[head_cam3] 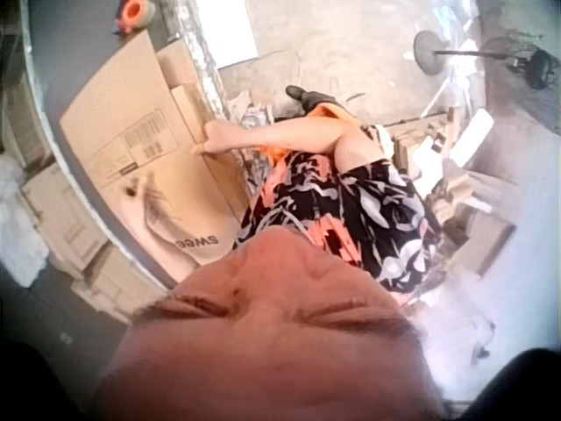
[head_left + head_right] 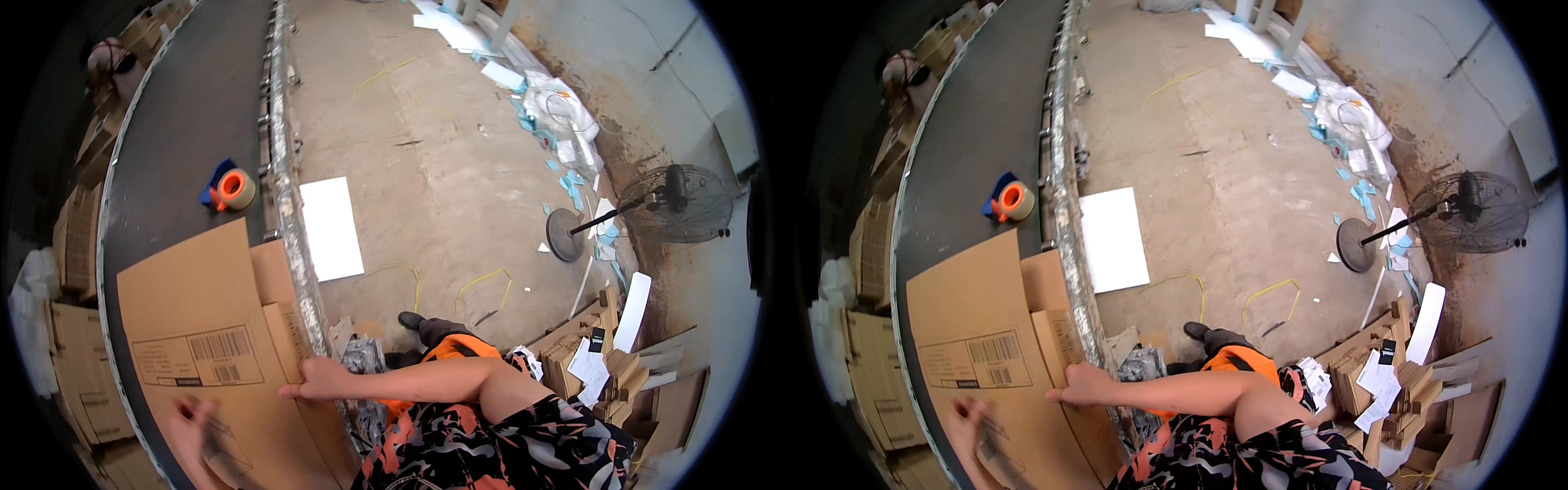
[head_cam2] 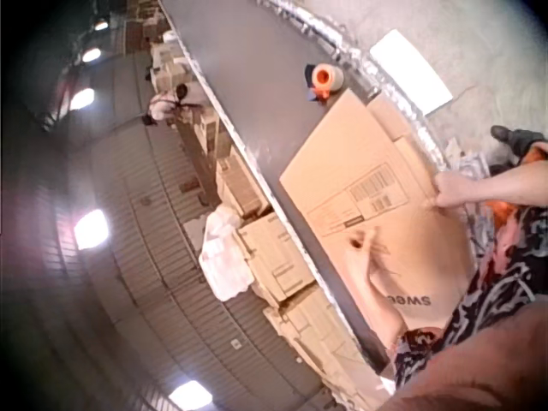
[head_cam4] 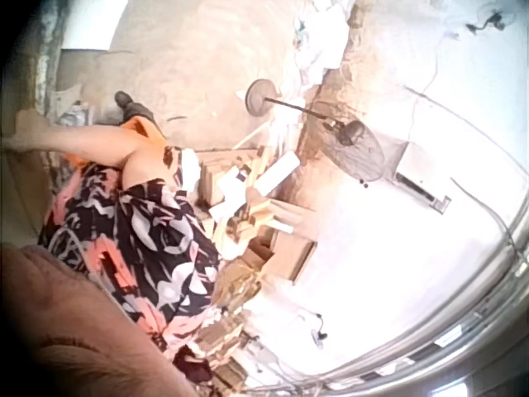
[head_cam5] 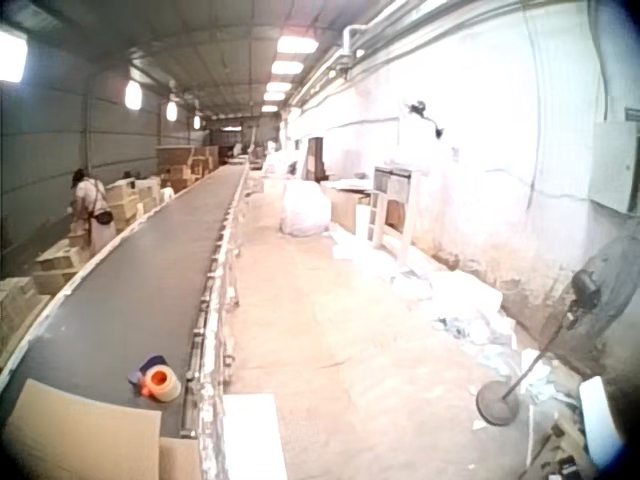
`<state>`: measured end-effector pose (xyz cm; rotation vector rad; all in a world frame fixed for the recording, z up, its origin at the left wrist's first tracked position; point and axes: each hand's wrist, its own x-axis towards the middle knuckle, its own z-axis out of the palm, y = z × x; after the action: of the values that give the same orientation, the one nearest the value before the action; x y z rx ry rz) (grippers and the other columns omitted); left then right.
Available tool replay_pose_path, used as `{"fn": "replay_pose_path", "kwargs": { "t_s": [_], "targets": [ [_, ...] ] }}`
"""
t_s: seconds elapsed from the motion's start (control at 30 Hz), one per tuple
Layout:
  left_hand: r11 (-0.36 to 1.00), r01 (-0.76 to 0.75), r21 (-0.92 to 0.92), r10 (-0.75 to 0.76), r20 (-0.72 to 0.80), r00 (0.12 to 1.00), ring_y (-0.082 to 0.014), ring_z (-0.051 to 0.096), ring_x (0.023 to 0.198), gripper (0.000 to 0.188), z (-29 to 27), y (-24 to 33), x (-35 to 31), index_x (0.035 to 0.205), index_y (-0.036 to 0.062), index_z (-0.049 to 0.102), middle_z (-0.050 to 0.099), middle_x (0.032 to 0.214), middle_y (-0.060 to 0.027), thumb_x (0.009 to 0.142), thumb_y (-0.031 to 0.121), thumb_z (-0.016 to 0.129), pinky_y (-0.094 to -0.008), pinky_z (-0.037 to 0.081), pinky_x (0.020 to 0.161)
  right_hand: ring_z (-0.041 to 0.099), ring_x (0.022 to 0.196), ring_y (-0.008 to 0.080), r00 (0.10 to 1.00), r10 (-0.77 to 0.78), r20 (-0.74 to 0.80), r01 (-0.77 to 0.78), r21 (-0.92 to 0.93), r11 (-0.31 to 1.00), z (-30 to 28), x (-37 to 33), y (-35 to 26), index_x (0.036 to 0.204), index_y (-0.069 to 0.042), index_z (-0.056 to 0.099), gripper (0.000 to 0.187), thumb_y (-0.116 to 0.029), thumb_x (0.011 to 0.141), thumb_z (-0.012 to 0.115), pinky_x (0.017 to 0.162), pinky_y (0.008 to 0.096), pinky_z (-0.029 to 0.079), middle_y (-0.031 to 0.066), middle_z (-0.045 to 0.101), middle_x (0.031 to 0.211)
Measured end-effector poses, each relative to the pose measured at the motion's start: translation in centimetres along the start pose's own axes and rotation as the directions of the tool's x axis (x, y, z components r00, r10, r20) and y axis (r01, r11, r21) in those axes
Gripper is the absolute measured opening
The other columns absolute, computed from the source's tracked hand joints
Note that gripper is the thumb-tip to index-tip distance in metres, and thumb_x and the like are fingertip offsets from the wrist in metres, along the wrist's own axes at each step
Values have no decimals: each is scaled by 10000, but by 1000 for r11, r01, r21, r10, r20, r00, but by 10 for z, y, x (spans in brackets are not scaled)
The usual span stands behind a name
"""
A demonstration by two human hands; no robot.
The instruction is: The person prepares a furniture item for shipping by placing protective foam sheets inside a cardboard box, folding the box closed, and securing it with tape using a tape dispenser.
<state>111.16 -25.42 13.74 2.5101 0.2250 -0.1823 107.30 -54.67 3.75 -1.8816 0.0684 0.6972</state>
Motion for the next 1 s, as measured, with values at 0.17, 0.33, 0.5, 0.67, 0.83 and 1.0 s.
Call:
{"fn": "replay_pose_path", "kwargs": {
  "t_s": [0.17,0.33,0.5,0.67,0.83,1.0],
  "targets": [
    [813,-227,536,-51,455,889,-338,652,748,792,81,65,-92,985,-15,600,654,772,-183,643,697,660,-409,516,614,653,725,384,998,-44,50,43,22,999,-8,4,-1,683,68,617,746,-677,710,607,656,434,516,262,635,722],
    [604,-86,792,-142,213,967,-347,647,748,938,113,94,-108,1070,-58,571,661,805,-192,565,721,702,-421,512,627,660,752,366,982,-164,99,157,71,985,-8,13,9,717,69,624,692,-623,731,615,660,428,520,267,638,750],
    [568,11,823,-320,208,924,-308,638,860,869,117,69,-89,1193,-90,493,650,966,-209,697,594,697,-428,506,710,632,730,323,822,-438,364,483,-41,874,-66,53,82,831,-33,597,480,-492,704,658,643,437,492,161,640,763],
    [650,-92,754,-262,336,904,-314,637,865,799,192,155,-39,1159,-83,516,651,961,-213,717,560,686,-428,502,713,619,701,365,971,-226,-78,173,-423,889,-211,97,307,785,-27,656,277,-284,684,629,643,466,504,188,634,739],
    [768,-134,626,-175,406,897,-319,636,870,730,283,213,4,1125,-76,538,652,957,-218,736,527,674,-427,499,715,603,1070,271,344,795,-500,-775,326,541,-392,-43,469,1071,-93,656,317,-296,839,582,860,399,499,145,635,1122],
    [835,-251,490,-71,548,834,-325,636,876,663,373,281,72,1092,-68,561,653,952,-222,756,494,662,-427,496,718,597,1077,297,198,806,-558,-792,393,467,-456,-189,530,1083,-64,643,319,-224,817,566,907,392,487,153,613,1164]
  ]
}}
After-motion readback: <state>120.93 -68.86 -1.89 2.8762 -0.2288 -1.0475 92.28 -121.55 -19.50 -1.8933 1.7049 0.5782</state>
